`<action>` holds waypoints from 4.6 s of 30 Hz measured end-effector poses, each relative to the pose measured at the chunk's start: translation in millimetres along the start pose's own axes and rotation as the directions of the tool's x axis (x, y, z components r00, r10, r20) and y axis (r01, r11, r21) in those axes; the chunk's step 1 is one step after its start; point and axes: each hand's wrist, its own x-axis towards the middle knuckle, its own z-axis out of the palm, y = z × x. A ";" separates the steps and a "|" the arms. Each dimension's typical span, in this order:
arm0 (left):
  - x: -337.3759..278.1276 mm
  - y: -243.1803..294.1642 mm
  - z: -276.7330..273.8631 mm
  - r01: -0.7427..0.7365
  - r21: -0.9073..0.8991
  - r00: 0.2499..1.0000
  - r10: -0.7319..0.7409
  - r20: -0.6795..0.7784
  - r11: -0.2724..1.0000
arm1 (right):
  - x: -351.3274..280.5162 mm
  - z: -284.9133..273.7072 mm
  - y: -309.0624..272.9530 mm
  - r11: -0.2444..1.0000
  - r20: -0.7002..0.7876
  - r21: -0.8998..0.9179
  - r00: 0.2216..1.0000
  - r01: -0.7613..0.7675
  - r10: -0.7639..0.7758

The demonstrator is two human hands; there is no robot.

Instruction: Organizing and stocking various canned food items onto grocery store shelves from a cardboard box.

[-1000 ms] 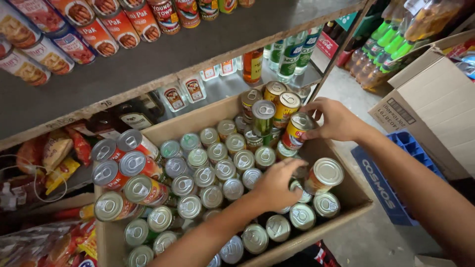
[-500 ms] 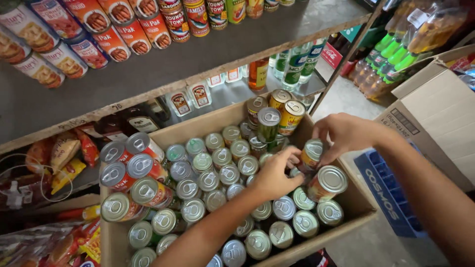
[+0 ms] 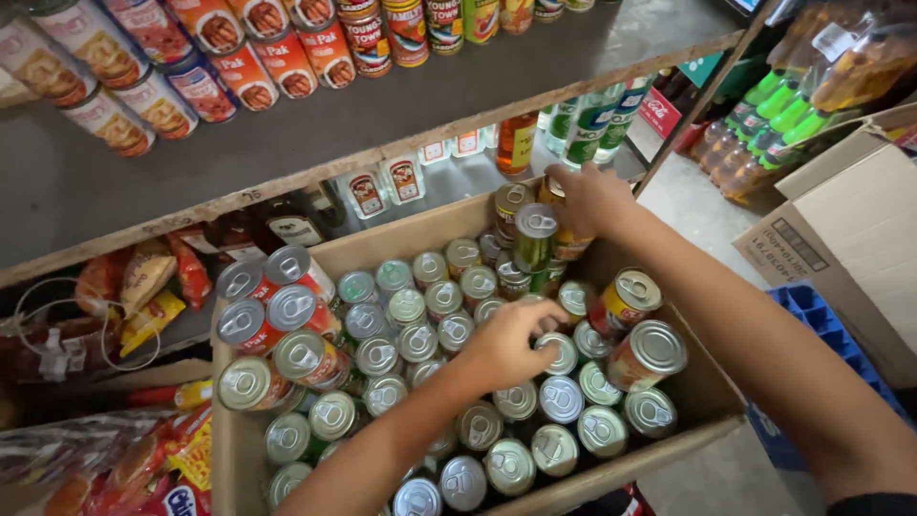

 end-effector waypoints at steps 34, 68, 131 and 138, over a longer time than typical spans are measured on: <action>-177.8 112.3 -187.4 0.302 0.422 0.897 -0.105 -0.428 0.855 | -129.8 -62.9 -256.9 0.427 -0.174 0.423 0.533 0.800 -0.828; -103.6 92.6 -128.5 -0.027 0.600 0.954 0.200 -0.225 0.800 | -178.2 -73.7 -14.7 0.896 0.395 -0.417 0.918 0.154 0.026; 95.2 -70.5 -47.8 0.235 0.309 0.967 -0.190 -0.168 0.921 | -65.3 23.6 20.6 0.949 -0.269 0.303 0.963 0.086 -0.001; 97.9 -74.2 -66.5 0.265 0.449 0.962 -0.269 -0.056 0.853 | -61.1 9.8 10.8 0.969 -0.168 0.244 0.986 0.040 0.001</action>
